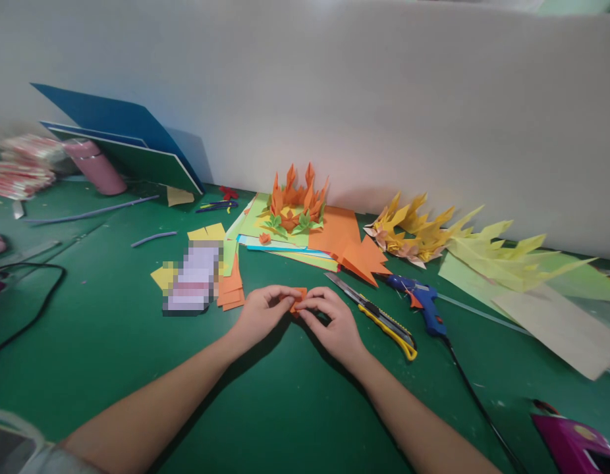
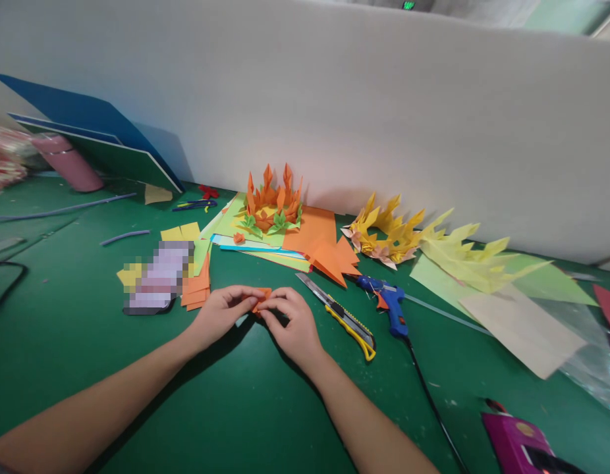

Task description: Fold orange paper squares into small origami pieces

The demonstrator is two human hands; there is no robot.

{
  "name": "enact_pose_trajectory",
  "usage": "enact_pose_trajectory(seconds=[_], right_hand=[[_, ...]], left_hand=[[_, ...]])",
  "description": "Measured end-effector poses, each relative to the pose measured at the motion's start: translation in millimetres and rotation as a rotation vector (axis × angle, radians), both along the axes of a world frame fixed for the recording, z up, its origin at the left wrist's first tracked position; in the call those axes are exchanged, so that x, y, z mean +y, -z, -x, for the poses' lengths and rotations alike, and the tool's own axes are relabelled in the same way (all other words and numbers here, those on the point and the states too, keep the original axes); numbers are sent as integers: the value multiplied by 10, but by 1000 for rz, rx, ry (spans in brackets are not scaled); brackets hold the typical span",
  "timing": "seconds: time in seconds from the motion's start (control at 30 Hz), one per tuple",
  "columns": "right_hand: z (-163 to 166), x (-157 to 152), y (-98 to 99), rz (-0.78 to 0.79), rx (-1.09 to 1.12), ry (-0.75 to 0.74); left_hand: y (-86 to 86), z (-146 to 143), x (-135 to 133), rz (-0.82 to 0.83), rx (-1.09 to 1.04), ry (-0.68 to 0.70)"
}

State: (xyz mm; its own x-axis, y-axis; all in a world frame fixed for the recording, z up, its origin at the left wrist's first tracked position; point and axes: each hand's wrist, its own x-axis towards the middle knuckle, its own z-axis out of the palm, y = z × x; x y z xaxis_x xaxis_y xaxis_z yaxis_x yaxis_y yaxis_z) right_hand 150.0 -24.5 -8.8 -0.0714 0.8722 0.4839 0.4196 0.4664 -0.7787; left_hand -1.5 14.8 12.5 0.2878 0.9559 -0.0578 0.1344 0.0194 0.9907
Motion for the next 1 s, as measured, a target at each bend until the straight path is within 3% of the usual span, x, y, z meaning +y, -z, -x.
enact_pose_trajectory(seconds=[0.37, 0.57, 1.0], right_hand=[[0, 10, 26, 72, 34, 143], [16, 11, 32, 99, 86, 154], [-9, 0, 27, 215, 140, 111]], left_hand=[[61, -22, -31, 37, -72, 34], [88, -28, -50, -4, -148, 62], [80, -20, -67, -4, -61, 98]])
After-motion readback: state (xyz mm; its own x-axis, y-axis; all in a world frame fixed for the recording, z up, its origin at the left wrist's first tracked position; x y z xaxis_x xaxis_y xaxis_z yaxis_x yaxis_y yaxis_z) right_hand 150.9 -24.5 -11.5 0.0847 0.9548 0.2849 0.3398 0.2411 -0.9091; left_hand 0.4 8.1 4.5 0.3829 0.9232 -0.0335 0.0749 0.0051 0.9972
